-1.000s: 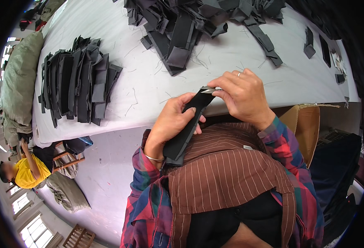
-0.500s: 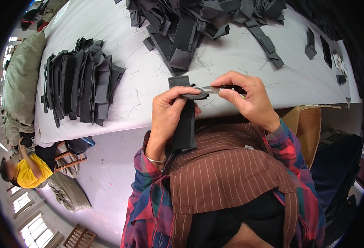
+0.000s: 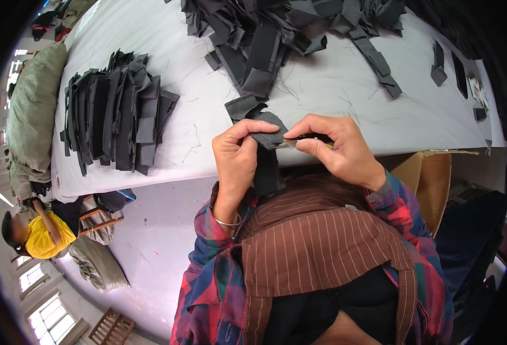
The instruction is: The recorder uses scissors to trim excess threads and inspect small black fabric straps on a large workshop table.
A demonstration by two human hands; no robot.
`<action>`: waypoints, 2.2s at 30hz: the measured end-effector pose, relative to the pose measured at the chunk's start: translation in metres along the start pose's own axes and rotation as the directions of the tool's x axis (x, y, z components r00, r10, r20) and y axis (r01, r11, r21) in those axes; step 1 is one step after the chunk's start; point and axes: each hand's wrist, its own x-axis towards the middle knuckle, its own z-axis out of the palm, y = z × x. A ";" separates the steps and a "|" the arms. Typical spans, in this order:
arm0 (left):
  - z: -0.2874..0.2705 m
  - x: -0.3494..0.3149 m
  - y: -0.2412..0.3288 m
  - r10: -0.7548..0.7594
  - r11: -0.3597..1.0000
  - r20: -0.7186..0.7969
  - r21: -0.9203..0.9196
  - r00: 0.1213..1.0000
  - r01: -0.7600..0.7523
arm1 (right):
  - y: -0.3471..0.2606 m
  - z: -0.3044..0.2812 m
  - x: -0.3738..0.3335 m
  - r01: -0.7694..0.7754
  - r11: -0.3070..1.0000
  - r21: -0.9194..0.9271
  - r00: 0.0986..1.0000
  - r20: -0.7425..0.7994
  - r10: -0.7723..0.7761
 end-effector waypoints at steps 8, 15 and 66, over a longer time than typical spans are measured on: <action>0.002 -0.001 -0.001 -0.010 1.000 0.010 0.013 1.000 0.010 | -0.005 0.001 0.003 -0.015 0.998 -0.053 0.999 0.033 0.017; -0.010 -0.006 0.011 -0.307 0.728 0.328 -0.523 0.893 0.442 | 0.003 0.000 0.000 -0.004 1.000 0.031 0.996 -0.094 0.007; -0.012 -0.052 -0.008 -0.312 0.837 0.277 -0.372 0.909 0.401 | 0.012 0.037 -0.011 0.148 0.953 -0.265 0.989 0.034 -0.144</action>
